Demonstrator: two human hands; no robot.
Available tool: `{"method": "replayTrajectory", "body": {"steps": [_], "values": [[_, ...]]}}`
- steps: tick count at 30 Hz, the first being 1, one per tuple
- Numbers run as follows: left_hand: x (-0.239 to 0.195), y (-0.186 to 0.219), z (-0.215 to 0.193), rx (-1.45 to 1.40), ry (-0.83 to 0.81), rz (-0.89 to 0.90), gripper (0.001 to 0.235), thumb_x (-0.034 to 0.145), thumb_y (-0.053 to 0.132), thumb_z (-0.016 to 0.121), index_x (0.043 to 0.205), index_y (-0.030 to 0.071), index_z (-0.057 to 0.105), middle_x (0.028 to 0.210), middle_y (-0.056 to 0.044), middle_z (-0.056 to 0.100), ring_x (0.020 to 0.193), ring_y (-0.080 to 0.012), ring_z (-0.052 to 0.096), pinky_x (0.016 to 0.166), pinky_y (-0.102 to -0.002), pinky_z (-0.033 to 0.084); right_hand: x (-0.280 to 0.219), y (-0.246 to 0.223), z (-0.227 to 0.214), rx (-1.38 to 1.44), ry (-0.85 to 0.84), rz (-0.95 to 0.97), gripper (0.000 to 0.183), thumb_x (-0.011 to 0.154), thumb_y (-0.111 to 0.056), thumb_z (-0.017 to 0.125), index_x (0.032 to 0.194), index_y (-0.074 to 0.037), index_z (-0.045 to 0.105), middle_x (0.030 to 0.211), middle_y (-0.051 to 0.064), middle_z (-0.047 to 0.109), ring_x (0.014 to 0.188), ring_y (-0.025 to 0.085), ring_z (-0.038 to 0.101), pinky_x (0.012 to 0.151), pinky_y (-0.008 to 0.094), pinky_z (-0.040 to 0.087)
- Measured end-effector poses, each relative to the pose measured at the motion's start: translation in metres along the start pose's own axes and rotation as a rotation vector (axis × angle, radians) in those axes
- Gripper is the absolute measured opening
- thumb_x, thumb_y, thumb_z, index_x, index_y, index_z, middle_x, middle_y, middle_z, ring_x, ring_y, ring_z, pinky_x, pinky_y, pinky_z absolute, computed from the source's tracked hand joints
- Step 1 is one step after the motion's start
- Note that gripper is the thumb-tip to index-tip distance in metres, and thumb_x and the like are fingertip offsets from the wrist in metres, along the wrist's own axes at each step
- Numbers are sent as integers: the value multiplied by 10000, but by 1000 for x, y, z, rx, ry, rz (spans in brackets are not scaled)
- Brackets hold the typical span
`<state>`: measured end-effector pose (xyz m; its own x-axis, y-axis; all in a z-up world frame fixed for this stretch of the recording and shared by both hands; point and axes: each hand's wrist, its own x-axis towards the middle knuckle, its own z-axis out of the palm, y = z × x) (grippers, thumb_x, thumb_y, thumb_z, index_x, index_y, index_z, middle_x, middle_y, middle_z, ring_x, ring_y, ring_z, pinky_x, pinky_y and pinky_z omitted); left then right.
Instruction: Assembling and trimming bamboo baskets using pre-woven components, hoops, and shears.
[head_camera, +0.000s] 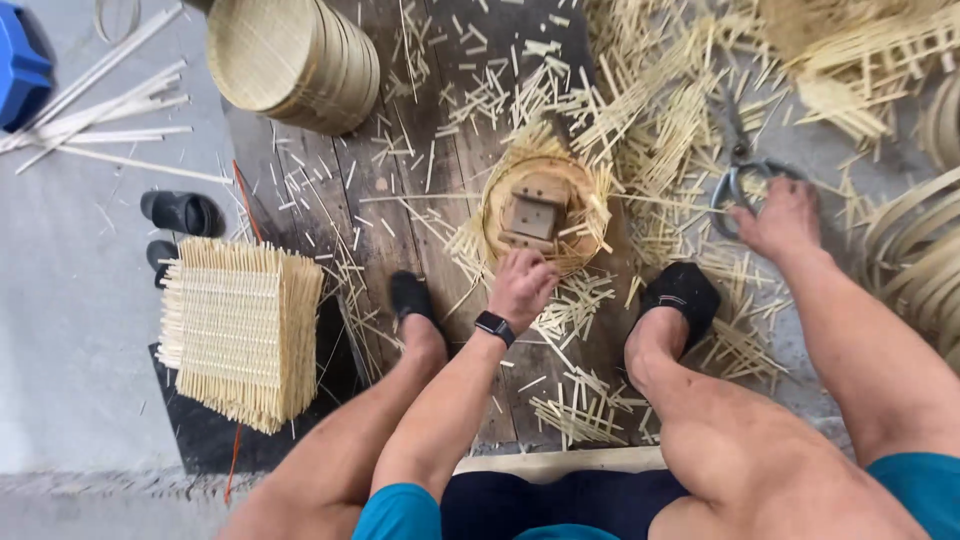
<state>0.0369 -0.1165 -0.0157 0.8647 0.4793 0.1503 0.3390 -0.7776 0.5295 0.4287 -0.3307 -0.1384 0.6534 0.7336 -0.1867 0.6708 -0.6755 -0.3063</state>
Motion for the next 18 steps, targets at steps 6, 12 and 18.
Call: {"method": "replayTrajectory", "body": {"steps": [6, 12, 18], "values": [[96, -4, -48, 242, 3, -103, 1191, 494, 394, 920, 1502, 194, 316, 1464, -236, 384, 1356, -429, 366, 1144, -619, 289, 14, -19, -18, 154, -288, 309, 830, 747, -275, 916, 1360, 105, 507, 1214, 327, 652, 1118, 462, 640, 976, 504, 511], [120, -34, -46, 191, -456, 111, 1406, 393, 500, 970, 1580, 274, 250, 1411, -122, 449, 1336, -393, 395, 1143, -600, 301, -8, 7, -8, 664, -469, 347, 401, 828, -145, 782, 1131, 102, 694, 1018, 238, 758, 859, 274, 712, 819, 425, 564], [102, -8, -25, 118, -189, -76, 1248, 466, 422, 958, 1547, 270, 354, 1275, -138, 447, 1237, -352, 440, 1092, -553, 342, -62, -88, -98, 944, -280, 493, 365, 918, -247, 815, 1030, 34, 611, 783, 97, 627, 615, 178, 611, 512, 338, 520]]}}
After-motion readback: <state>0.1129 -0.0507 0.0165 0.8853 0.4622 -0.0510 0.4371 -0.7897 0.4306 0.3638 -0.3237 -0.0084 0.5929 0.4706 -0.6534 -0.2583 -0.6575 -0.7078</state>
